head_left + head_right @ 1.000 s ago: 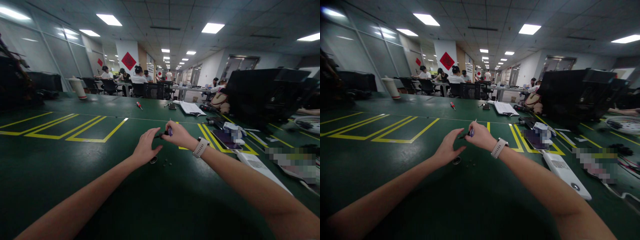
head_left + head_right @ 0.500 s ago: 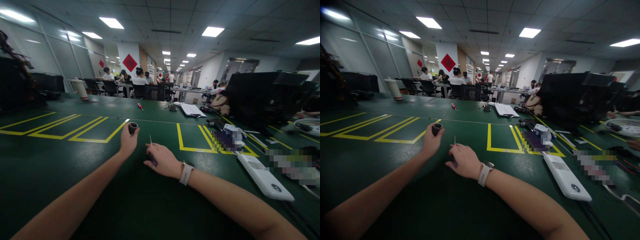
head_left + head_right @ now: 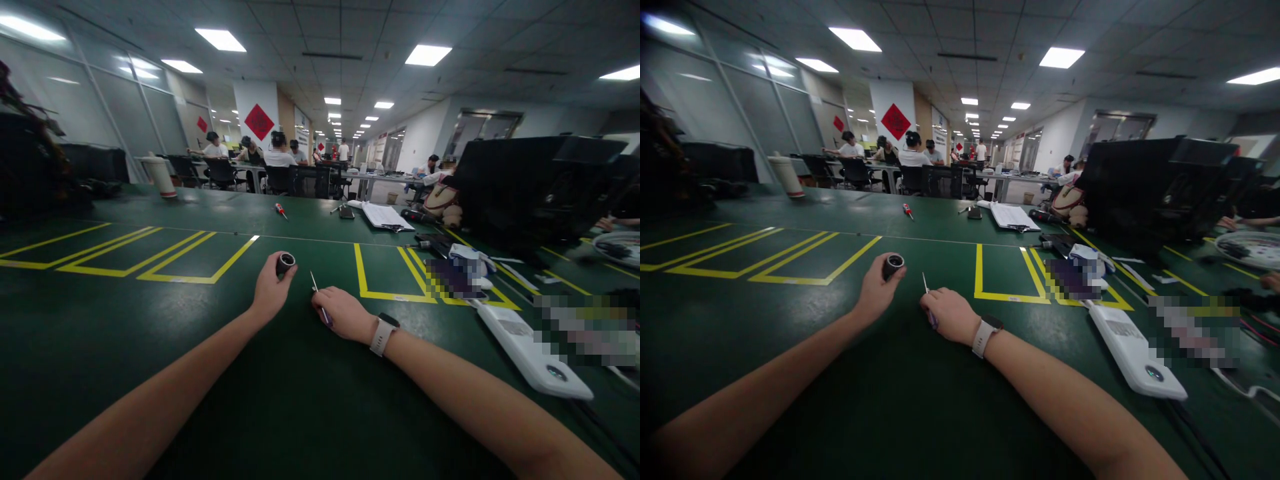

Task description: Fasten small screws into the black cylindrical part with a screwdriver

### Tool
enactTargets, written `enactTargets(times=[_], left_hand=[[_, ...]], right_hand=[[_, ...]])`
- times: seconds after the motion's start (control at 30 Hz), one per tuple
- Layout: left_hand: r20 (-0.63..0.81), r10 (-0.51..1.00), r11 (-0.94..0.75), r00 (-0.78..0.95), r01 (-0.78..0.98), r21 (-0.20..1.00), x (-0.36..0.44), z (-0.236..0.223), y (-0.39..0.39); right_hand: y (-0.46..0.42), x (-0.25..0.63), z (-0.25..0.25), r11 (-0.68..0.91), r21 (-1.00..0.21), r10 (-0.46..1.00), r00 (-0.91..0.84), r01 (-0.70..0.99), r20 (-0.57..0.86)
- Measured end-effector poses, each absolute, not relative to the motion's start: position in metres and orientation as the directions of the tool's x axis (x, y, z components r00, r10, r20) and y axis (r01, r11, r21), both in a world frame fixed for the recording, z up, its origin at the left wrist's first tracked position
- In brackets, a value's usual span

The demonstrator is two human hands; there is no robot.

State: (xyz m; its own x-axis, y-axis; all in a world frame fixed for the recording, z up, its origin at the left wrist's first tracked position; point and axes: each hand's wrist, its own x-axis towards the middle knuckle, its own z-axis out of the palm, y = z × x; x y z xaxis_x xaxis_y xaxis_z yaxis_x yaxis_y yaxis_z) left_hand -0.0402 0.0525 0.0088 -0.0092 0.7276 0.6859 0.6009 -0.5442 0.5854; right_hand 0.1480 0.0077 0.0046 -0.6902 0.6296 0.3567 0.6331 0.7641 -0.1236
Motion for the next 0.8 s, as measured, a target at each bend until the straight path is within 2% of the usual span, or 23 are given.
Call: enactTargets(times=[0.2,0.47,0.6,0.8], left_hand=[[0.639,0.743,-0.619,0.200,0.570,0.541,-0.024,0.009,0.033],[0.510,0.681,-0.731,0.526,0.534,0.425,-0.013,0.013,0.008],[0.430,0.651,-0.756,0.626,0.483,0.442,-0.011,0.012,0.003],[0.303,0.676,-0.713,0.672,0.491,0.501,-0.008,0.012,0.001]], right_hand=[[0.019,0.183,0.002,0.686,-0.141,0.709,-0.615,0.713,0.345],[0.034,0.239,-0.005,0.543,-0.159,0.815,-0.471,0.825,0.336],[0.039,0.272,-0.009,0.443,-0.168,0.864,-0.369,0.881,0.343],[0.041,0.293,-0.013,0.343,-0.177,0.892,-0.261,0.922,0.370]])
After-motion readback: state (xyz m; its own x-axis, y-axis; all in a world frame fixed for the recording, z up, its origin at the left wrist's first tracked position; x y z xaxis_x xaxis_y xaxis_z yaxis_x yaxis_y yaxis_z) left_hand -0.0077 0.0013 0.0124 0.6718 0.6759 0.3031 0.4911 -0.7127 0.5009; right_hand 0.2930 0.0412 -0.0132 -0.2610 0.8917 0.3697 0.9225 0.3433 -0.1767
